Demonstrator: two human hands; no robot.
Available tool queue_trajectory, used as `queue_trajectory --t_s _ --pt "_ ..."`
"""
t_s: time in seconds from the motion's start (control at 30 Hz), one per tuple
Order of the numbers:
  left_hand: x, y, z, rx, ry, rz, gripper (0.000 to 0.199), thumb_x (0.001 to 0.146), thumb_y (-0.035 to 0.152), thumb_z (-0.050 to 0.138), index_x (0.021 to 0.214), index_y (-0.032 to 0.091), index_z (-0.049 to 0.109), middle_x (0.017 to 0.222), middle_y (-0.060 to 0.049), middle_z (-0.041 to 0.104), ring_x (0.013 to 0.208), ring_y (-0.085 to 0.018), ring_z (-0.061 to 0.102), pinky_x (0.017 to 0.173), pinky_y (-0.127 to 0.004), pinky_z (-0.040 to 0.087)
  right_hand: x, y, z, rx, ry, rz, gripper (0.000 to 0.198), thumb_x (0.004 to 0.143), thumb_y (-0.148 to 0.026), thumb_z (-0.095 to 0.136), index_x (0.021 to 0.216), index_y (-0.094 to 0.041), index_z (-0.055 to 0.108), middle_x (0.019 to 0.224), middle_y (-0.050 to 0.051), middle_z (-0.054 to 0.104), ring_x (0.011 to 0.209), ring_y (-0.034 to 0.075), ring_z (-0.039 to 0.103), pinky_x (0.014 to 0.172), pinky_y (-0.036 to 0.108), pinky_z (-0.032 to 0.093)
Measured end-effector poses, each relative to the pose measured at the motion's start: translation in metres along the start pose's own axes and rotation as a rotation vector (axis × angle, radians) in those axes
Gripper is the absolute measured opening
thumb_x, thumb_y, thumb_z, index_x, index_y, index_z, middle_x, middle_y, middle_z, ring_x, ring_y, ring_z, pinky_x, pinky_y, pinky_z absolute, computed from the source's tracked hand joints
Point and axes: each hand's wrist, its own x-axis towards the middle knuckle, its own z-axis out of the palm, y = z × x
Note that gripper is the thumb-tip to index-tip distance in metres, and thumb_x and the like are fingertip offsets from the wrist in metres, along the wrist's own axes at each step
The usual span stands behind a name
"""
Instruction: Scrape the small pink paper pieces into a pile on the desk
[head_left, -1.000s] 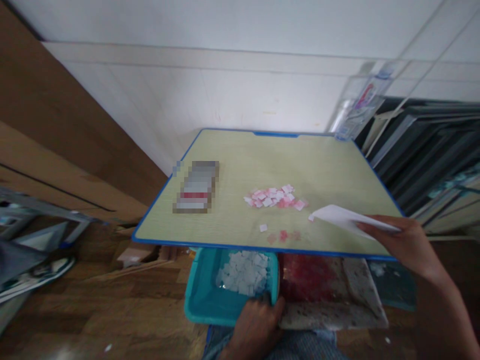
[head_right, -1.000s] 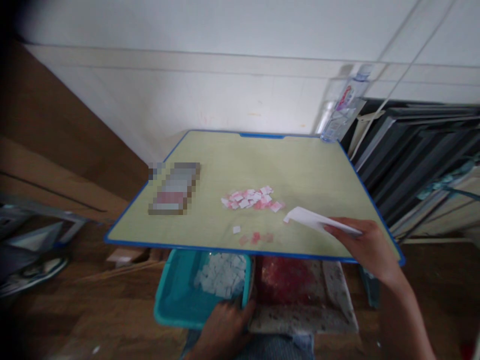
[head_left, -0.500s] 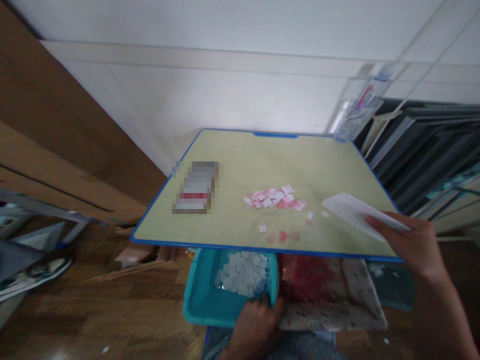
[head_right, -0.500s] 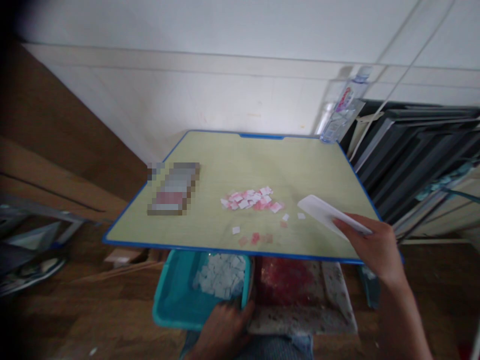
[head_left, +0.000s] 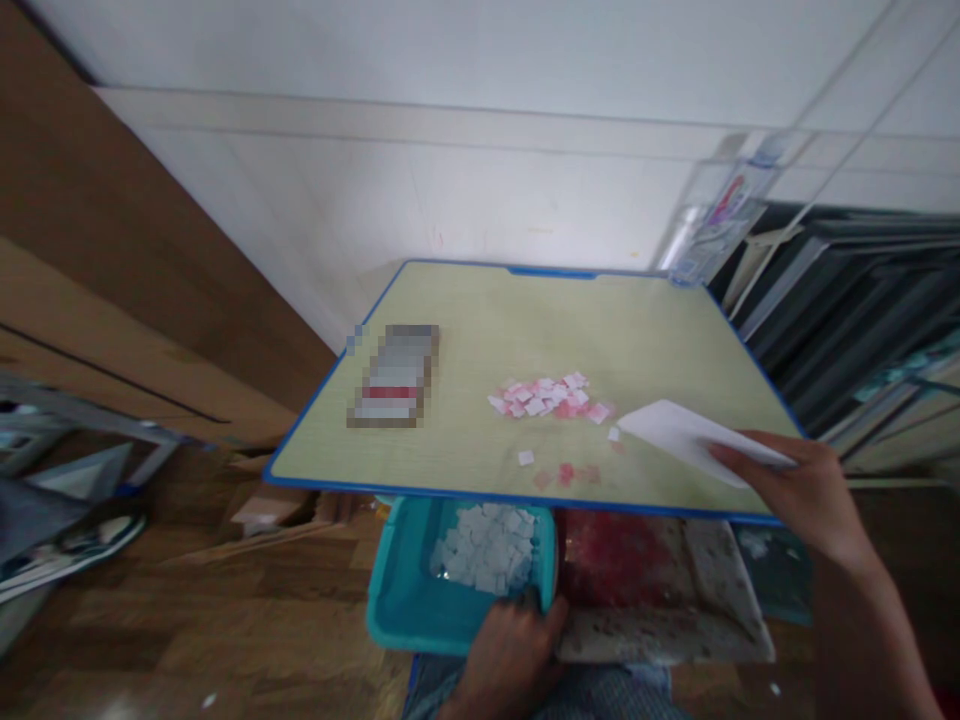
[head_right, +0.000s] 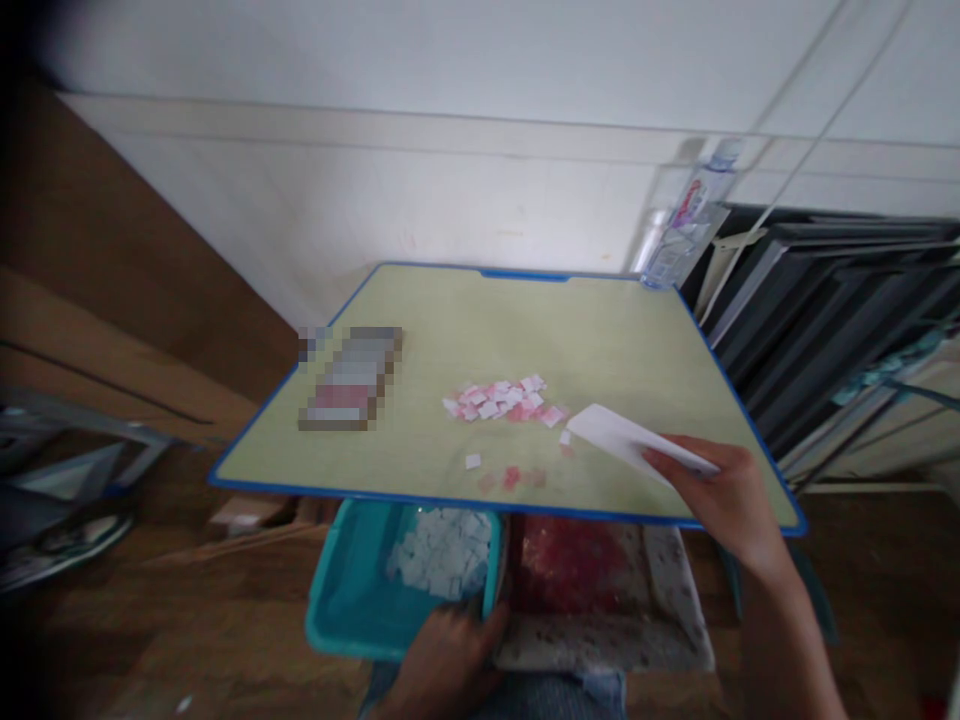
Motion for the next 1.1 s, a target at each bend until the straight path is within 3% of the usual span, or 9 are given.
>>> queue_trajectory --t_s 0.13,0.3,0.63,0.83,0.97,1.1 --pt "0.0 0.0 0.0 -0.008 0.028 0.004 0.028 0.075 0.032 0.053 0.1 0.02 0.049 0.085 -0.009 0.057 0.072 -0.026 0.055 0.06 -0.035 0.042 -0.001 0.004 0.001 -0.009 -0.064 -0.016 0.027 0.064 -0.04 0.062 0.074 -0.016 0.069 0.069 0.003 0.069 0.062 0.02 0.063 0.052 0.026 0.048" --pt "0.0 0.0 -0.003 -0.015 0.001 0.003 0.027 0.073 0.028 0.053 0.098 0.019 0.049 0.084 -0.009 0.056 0.073 -0.025 0.054 0.062 -0.034 0.042 0.0 0.009 0.002 -0.028 0.047 -0.007 0.029 0.065 -0.041 0.061 0.076 -0.015 0.069 0.068 0.004 0.069 0.06 0.02 0.063 0.048 0.025 0.048" --pt "0.0 -0.001 0.001 -0.022 -0.023 -0.006 0.031 0.074 0.029 0.054 0.103 0.02 0.047 0.088 -0.009 0.055 0.077 -0.025 0.054 0.064 -0.035 0.041 0.003 -0.007 0.004 -0.014 -0.241 -0.148 0.022 0.069 -0.038 0.059 0.078 -0.02 0.069 0.076 0.003 0.07 0.065 0.02 0.064 0.056 0.025 0.05" --pt "0.0 0.0 -0.001 -0.025 -0.003 0.002 0.028 0.076 0.031 0.051 0.101 0.02 0.047 0.088 -0.01 0.055 0.075 -0.026 0.054 0.063 -0.035 0.042 0.011 -0.02 0.015 -0.005 -0.114 -0.179 0.022 0.071 -0.037 0.057 0.079 -0.018 0.068 0.076 0.003 0.07 0.065 0.019 0.064 0.054 0.024 0.049" --pt "0.0 0.0 -0.001 -0.026 -0.001 0.001 0.026 0.075 0.029 0.051 0.1 0.019 0.047 0.087 -0.01 0.055 0.074 -0.025 0.054 0.062 -0.035 0.042 0.023 -0.036 0.023 -0.034 -0.2 -0.293 0.023 0.075 -0.034 0.054 0.083 -0.018 0.068 0.083 0.004 0.07 0.071 0.02 0.064 0.062 0.026 0.049" --pt "-0.001 0.0 0.0 -0.014 0.004 0.013 0.026 0.076 0.029 0.051 0.1 0.02 0.047 0.086 -0.009 0.055 0.074 -0.025 0.054 0.061 -0.034 0.043 0.029 -0.047 0.023 -0.07 -0.267 -0.357 0.022 0.075 -0.034 0.053 0.083 -0.021 0.069 0.079 0.002 0.07 0.065 0.019 0.064 0.055 0.024 0.048"
